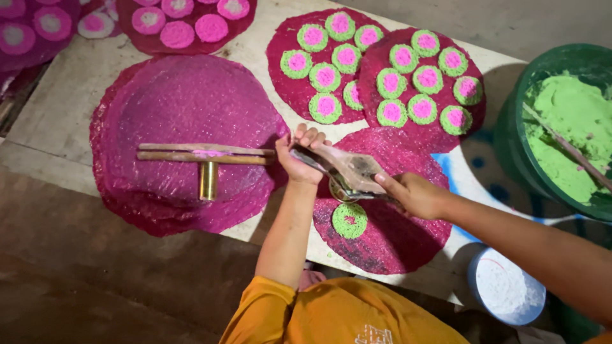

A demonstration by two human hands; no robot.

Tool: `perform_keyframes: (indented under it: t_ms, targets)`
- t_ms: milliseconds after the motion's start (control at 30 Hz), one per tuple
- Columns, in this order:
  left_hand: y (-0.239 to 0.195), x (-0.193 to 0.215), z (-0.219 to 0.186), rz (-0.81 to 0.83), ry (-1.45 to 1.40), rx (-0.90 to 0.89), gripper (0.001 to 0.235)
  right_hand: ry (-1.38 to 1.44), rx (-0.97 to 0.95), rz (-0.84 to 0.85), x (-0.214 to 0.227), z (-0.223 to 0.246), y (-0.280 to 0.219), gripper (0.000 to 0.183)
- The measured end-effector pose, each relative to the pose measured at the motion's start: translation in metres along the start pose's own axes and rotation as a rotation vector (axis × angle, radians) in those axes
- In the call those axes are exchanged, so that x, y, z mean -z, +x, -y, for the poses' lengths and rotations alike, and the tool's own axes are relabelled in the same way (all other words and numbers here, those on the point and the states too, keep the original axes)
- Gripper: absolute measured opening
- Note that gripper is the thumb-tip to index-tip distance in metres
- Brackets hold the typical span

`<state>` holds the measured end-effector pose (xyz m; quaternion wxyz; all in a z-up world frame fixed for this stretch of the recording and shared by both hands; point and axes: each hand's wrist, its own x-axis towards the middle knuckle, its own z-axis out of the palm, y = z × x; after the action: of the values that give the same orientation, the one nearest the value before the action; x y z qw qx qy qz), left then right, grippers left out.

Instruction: The person shapes and decorates dough on mats using molds and a spatula, transferring additional dough from bowls as needed.

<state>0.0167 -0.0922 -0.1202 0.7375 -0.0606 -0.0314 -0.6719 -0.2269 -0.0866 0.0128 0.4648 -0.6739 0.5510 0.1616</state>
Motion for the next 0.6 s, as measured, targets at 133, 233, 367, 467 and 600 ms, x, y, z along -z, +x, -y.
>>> perform_keyframes:
  t_ms: [133, 233, 367, 467, 600]
  targets:
    - [0.003, 0.006, 0.022, -0.097, -0.02, -0.001, 0.029, -0.111, -0.067, -0.034, 0.011, -0.003, -0.006, 0.083]
    - [0.014, 0.006, 0.029, -0.099, -0.016, -0.006, 0.026, -0.193, -0.009, -0.154, 0.016, -0.004, -0.01, 0.079]
    - [0.031, 0.003, 0.021, -0.035, 0.082, -0.014, 0.028, -0.198, 0.084, -0.283, 0.009, -0.001, -0.005, 0.073]
    - [0.035, -0.002, 0.005, -0.014, 0.158, -0.017, 0.026, -0.138, 0.116, -0.307, -0.003, 0.004, 0.005, 0.069]
    - [0.028, -0.003, -0.012, -0.044, 0.199, -0.022, 0.024, -0.098, 0.113, -0.246, -0.017, 0.004, 0.015, 0.072]
